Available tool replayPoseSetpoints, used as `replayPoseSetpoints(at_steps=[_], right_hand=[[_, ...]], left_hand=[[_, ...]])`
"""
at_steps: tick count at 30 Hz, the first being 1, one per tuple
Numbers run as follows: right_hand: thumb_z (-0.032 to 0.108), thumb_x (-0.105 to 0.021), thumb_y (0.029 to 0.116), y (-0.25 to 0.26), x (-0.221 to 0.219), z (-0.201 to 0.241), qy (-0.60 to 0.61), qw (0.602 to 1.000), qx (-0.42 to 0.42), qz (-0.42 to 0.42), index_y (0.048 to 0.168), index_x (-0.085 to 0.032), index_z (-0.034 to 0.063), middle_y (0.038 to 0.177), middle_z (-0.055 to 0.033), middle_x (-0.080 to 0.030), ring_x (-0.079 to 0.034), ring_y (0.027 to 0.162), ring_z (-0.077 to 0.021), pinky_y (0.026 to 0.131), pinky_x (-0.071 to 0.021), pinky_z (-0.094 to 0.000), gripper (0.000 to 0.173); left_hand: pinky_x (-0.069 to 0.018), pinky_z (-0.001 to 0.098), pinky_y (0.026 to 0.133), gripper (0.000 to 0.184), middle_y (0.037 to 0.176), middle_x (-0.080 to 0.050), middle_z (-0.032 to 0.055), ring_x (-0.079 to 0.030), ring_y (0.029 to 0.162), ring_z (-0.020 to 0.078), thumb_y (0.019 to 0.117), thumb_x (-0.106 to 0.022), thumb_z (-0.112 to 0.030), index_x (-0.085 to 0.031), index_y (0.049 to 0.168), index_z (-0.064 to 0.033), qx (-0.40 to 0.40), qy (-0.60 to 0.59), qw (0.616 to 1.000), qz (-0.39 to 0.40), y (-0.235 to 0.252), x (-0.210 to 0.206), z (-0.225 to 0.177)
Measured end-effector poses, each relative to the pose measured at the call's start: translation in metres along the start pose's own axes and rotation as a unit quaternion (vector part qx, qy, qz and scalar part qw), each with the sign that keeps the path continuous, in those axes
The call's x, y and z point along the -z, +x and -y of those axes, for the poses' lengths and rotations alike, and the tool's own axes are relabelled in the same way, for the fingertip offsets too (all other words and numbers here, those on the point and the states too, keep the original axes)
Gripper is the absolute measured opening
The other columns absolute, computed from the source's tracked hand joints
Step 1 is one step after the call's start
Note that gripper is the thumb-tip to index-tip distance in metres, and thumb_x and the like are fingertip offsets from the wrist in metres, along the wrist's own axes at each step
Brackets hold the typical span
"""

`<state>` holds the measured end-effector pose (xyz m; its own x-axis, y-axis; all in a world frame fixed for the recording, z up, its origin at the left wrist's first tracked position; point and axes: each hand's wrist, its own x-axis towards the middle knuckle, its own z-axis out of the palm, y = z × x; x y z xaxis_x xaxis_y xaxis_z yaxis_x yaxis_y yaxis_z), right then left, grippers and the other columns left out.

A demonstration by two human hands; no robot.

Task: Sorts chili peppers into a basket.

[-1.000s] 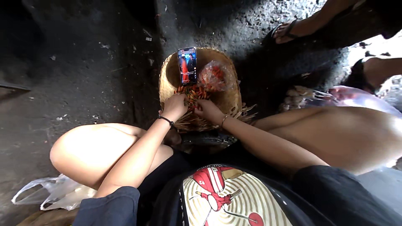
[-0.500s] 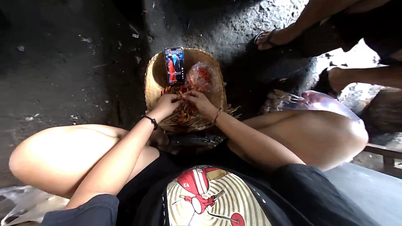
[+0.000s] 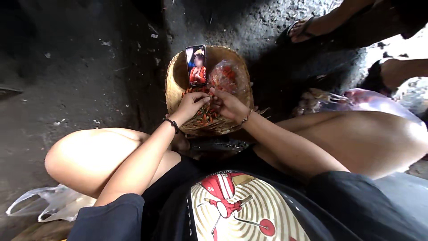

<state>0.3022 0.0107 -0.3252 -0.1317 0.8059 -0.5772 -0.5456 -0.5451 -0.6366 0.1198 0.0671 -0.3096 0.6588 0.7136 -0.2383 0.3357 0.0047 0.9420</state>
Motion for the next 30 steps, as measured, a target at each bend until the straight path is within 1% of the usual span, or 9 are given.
replayPoseSetpoints(at_steps=[4, 8, 12, 14, 15, 16, 20, 23, 30], right_hand=[[0.031, -0.047, 0.1097, -0.001, -0.003, 0.002, 0.023, 0.999, 0.02, -0.017, 0.093, -0.057, 0.0174, 0.068, 0.0086, -0.051, -0.045, 0.054, -0.0002, 0.052, -0.0417, -0.0142, 0.024], [0.033, -0.043, 0.1109, 0.006, 0.011, -0.001, 0.01, 0.996, 0.029, -0.087, 0.101, -0.056, 0.0148, 0.076, 0.0053, -0.053, -0.049, 0.059, -0.0048, 0.055, -0.0442, -0.0196, 0.024], [0.014, -0.037, 0.1092, 0.01, 0.016, -0.004, -0.174, 0.98, -0.009, -0.096, 0.115, -0.061, 0.0016, 0.088, -0.0021, -0.064, -0.06, 0.071, -0.0091, 0.064, -0.0523, -0.0252, 0.028], [0.01, -0.039, 0.1073, 0.01, 0.017, -0.008, -0.374, 0.924, -0.006, -0.073, 0.119, -0.066, -0.0006, 0.096, -0.0072, -0.064, -0.059, 0.081, -0.0134, 0.073, -0.0506, -0.0306, 0.031], [0.014, -0.043, 0.1087, 0.01, 0.018, -0.008, -0.462, 0.885, -0.002, -0.058, 0.12, -0.067, -0.0013, 0.108, -0.0151, -0.068, -0.064, 0.098, -0.0229, 0.088, -0.0522, -0.042, 0.031], [0.017, -0.046, 0.1086, 0.012, 0.019, -0.009, -0.541, 0.84, 0.006, -0.045, 0.119, -0.068, -0.0015, 0.114, -0.0204, -0.068, -0.066, 0.106, -0.0315, 0.094, -0.0516, -0.0516, 0.031], [0.018, -0.055, 0.1026, 0.008, 0.007, -0.006, -0.737, 0.672, -0.058, -0.041, 0.128, -0.065, 0.004, 0.12, -0.0239, -0.069, -0.065, 0.115, -0.0434, 0.094, -0.0513, -0.065, 0.031], [0.017, -0.062, 0.0983, 0.007, 0.005, -0.008, -0.773, 0.629, -0.077, -0.029, 0.121, -0.067, 0.0035, 0.115, -0.0237, -0.069, -0.066, 0.111, -0.0441, 0.088, -0.0526, -0.0653, 0.027], [0.012, -0.063, 0.0976, 0.008, 0.011, -0.015, -0.807, 0.588, -0.048, -0.006, 0.12, -0.069, 0.0043, 0.118, -0.0219, -0.069, -0.067, 0.11, -0.0432, 0.086, -0.0541, -0.064, 0.025]], left_hand=[[-0.0559, 0.0267, 0.09, 0.023, 0.098, -0.075, 0.0047, -0.069, 0.091, 0.0051, 0.1054, -0.059, -0.016, -0.072, 0.113, 0.0001, -0.018, -0.02, 1.0, -0.004, 0.002, 0.002, -0.002], [-0.0565, 0.0292, 0.089, 0.021, 0.097, -0.075, 0.0046, -0.069, 0.089, 0.0069, 0.1044, -0.062, -0.019, -0.074, 0.11, -0.0024, 0.015, 0.042, 0.999, -0.008, 0.001, 0.009, -0.008], [-0.0499, 0.0626, 0.1, 0.022, 0.115, -0.073, 0.0181, -0.068, 0.113, 0.0368, 0.1005, -0.065, -0.021, -0.077, 0.112, -0.007, 0.155, 0.284, 0.944, 0.062, 0.001, 0.019, -0.007], [-0.0488, 0.0656, 0.098, 0.023, 0.121, -0.07, 0.0196, -0.065, 0.118, 0.0403, 0.0988, -0.066, -0.021, -0.076, 0.115, -0.0089, 0.175, 0.35, 0.917, 0.078, -0.002, 0.017, 0.0], [-0.0491, 0.0646, 0.098, 0.024, 0.123, -0.069, 0.0197, -0.064, 0.119, 0.0397, 0.0989, -0.066, -0.022, -0.075, 0.118, -0.0091, 0.172, 0.361, 0.913, 0.077, -0.002, 0.015, 0.001], [-0.0486, 0.0628, 0.1, 0.026, 0.124, -0.068, 0.0192, -0.063, 0.12, 0.0384, 0.0996, -0.066, -0.023, -0.075, 0.12, -0.0094, 0.164, 0.362, 0.915, 0.075, -0.002, 0.014, 0.001], [-0.0479, 0.0587, 0.102, 0.027, 0.123, -0.07, 0.0152, -0.065, 0.118, 0.0332, 0.1019, -0.063, -0.027, -0.074, 0.121, -0.0117, 0.146, 0.358, 0.919, 0.075, 0.0, 0.01, -0.001], [-0.0484, 0.0586, 0.1, 0.027, 0.121, -0.071, 0.014, -0.066, 0.116, 0.0323, 0.1023, -0.062, -0.027, -0.075, 0.119, -0.0115, 0.142, 0.361, 0.919, 0.074, 0.0, 0.008, 0.004], [-0.0484, 0.0567, 0.101, 0.027, 0.119, -0.071, 0.0116, -0.066, 0.115, 0.0299, 0.1039, -0.06, -0.029, -0.075, 0.119, -0.0135, 0.13, 0.359, 0.92, 0.09, 0.001, 0.002, 0.004]])
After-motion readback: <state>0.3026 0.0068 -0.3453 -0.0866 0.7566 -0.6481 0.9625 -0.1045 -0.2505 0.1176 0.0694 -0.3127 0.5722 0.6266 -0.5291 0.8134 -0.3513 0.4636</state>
